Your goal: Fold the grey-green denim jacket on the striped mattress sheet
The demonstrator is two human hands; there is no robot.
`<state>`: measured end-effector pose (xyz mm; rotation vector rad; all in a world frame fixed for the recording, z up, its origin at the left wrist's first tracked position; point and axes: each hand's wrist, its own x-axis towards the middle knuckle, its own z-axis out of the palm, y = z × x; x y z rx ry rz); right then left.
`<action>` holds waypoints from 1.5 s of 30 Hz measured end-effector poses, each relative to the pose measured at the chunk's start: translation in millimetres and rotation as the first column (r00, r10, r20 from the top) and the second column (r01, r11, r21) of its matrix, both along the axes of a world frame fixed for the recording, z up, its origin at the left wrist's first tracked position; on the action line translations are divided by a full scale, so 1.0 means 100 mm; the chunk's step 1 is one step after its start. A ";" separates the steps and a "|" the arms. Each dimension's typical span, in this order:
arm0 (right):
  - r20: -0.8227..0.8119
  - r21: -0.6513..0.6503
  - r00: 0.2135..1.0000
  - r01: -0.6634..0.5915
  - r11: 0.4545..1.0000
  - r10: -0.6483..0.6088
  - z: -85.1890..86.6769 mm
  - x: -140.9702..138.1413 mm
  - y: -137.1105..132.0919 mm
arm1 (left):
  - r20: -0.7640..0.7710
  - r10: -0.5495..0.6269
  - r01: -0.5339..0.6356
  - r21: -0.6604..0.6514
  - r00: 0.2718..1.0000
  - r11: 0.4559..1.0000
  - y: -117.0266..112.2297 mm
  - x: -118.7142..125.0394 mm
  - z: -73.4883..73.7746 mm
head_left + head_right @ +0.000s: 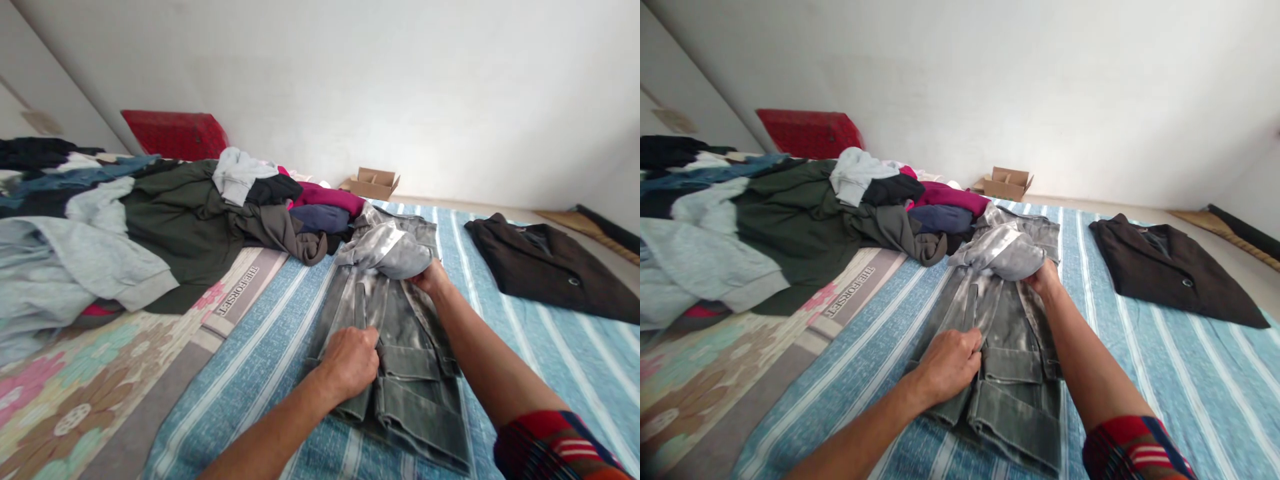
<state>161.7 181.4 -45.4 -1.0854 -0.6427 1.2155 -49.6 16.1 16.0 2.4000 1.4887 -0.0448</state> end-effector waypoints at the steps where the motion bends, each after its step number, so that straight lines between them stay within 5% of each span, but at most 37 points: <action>1: 0.002 -0.029 1.000 -0.013 0.999 0.013 0.00 0.00 0.00 | 0.004 -0.001 0.001 0.002 1.000 1.000 -0.01 0.00 0.00; 11: 0.275 -0.232 0.959 -0.005 0.973 0.071 0.08 0.05 -0.13 | 0.131 -0.156 0.172 -0.128 0.979 0.977 0.15 -0.18 0.13; 16: 0.551 -0.299 0.797 -0.086 0.950 0.245 0.22 0.31 -0.22 | 0.034 -0.040 0.035 0.143 0.999 0.989 0.53 -0.39 0.12; 20: 0.765 -0.247 0.609 -0.027 0.969 0.212 0.48 0.45 -0.20 | 0.063 -0.084 0.067 0.231 0.994 0.971 0.68 -0.40 -0.19; 23: 0.888 -0.124 0.428 -0.126 0.984 0.166 0.74 0.23 -0.23 | 0.065 -0.070 0.058 0.164 0.995 0.985 0.67 -0.38 -0.41; 26: 0.999 -0.048 -0.020 -0.497 0.866 0.044 0.92 -0.28 -0.33 | 0.052 -0.060 0.053 0.124 0.997 0.991 0.65 -0.37 -0.50; 29: 0.970 -0.113 -0.240 -0.591 0.799 -0.041 0.93 -0.78 -0.35 | 0.049 -0.054 0.047 0.124 0.997 0.991 0.65 -0.37 -0.49; 31: 0.980 -0.137 -0.198 -0.549 0.824 0.031 0.87 -0.94 -0.29 | 0.053 -0.046 0.038 0.136 0.998 0.990 0.64 -0.38 -0.48; 34: 0.998 -0.062 -0.013 -0.444 0.894 0.063 0.80 -0.79 -0.18 | 0.069 -0.055 0.045 0.135 0.996 0.990 0.64 -0.38 -0.48; 36: 0.978 0.084 0.206 -0.305 0.949 -0.020 0.79 -0.49 -0.13 | 0.073 -0.065 0.056 0.117 0.995 0.992 0.64 -0.38 -0.49; 38: 0.849 0.241 0.492 -0.037 0.970 -0.192 0.80 -0.13 -0.13 | 0.073 -0.059 0.052 0.097 0.996 0.994 0.63 -0.38 -0.48; 41: 0.545 0.304 0.708 0.331 0.893 -0.448 0.73 0.39 -0.17 | 0.073 -0.042 0.037 0.068 0.996 0.997 0.62 -0.39 -0.40; 42: 0.284 0.256 0.785 0.491 0.833 -0.551 0.67 0.53 -0.19 | 0.078 -0.046 0.041 0.065 0.996 0.997 0.63 -0.39 -0.35; 45: -0.043 0.063 0.752 0.659 0.749 -0.658 0.40 0.85 -0.25 | 0.102 -0.064 0.055 0.090 0.993 0.994 0.75 -0.38 -0.21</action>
